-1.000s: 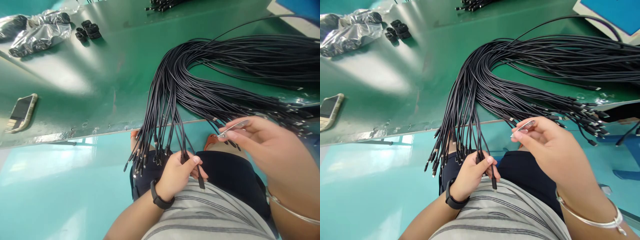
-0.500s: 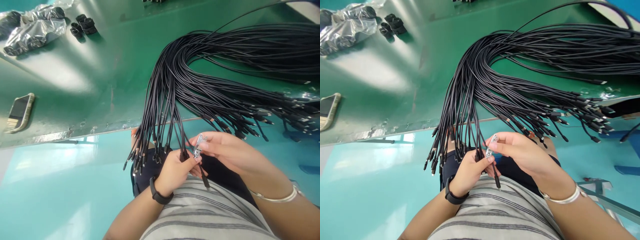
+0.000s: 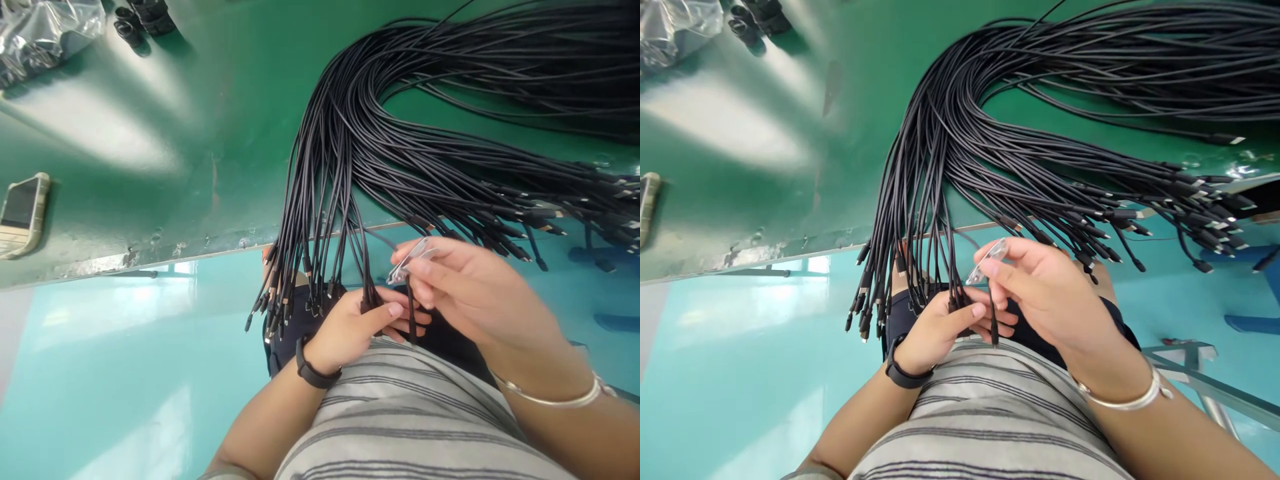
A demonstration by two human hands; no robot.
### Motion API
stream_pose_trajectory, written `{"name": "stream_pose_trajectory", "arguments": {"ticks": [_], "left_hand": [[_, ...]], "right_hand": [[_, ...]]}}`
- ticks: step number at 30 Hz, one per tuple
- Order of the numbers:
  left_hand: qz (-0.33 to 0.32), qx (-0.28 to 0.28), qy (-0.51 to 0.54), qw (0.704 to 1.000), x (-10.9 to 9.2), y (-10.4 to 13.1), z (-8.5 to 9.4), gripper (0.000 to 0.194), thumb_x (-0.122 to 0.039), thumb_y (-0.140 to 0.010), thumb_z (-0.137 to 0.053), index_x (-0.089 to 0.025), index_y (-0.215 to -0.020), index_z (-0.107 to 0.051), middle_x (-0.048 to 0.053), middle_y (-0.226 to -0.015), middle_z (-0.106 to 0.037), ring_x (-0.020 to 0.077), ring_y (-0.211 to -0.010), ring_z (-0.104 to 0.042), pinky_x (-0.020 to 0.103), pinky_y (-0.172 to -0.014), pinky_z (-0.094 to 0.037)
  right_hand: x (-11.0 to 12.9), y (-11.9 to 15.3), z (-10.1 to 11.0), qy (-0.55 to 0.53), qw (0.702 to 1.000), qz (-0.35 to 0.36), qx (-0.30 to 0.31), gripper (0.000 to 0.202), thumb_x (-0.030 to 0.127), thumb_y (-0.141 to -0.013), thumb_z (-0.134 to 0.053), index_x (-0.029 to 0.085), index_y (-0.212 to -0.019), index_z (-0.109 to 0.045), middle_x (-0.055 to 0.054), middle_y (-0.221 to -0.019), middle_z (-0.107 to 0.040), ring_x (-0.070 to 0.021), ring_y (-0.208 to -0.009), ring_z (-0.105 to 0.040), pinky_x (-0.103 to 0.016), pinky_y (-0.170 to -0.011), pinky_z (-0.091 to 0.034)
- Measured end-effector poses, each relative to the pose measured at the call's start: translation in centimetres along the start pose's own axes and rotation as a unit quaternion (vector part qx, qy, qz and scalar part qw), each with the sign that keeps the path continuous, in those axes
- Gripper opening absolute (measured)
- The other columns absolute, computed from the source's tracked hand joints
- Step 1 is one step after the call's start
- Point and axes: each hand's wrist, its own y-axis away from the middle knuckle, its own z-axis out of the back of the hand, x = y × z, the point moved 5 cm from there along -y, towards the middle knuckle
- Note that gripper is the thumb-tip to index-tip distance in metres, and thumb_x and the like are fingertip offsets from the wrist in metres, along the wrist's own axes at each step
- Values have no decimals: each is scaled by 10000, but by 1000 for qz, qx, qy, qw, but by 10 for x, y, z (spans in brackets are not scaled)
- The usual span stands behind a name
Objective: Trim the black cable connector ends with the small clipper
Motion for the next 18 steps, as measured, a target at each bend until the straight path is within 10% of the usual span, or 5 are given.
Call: {"name": "stream_pose_trajectory", "arguments": {"ticks": [9, 18], "left_hand": [[-9, -35, 28, 999, 2, 2, -5, 365, -368, -800, -817, -89, -1002, -695, 153, -898, -781, 218, -754, -758, 270, -677, -569], [-37, -28, 86, 995, 5, 4, -11, 299, -355, -860, -770, -117, -982, -636, 129, -870, -788, 211, -701, -766, 214, -579, -572]], "right_hand": [[23, -9, -1, 3, 985, 152, -77, 66, 275, -804, -779, 237, -856, -769, -15, -882, -649, -76, -616, -516, -196, -555, -468], [13, 1, -2, -55, 993, 105, -8, 123, 351, -780, -812, 274, -868, -778, -10, -925, -680, -97, -628, -602, -214, -558, -531]]}}
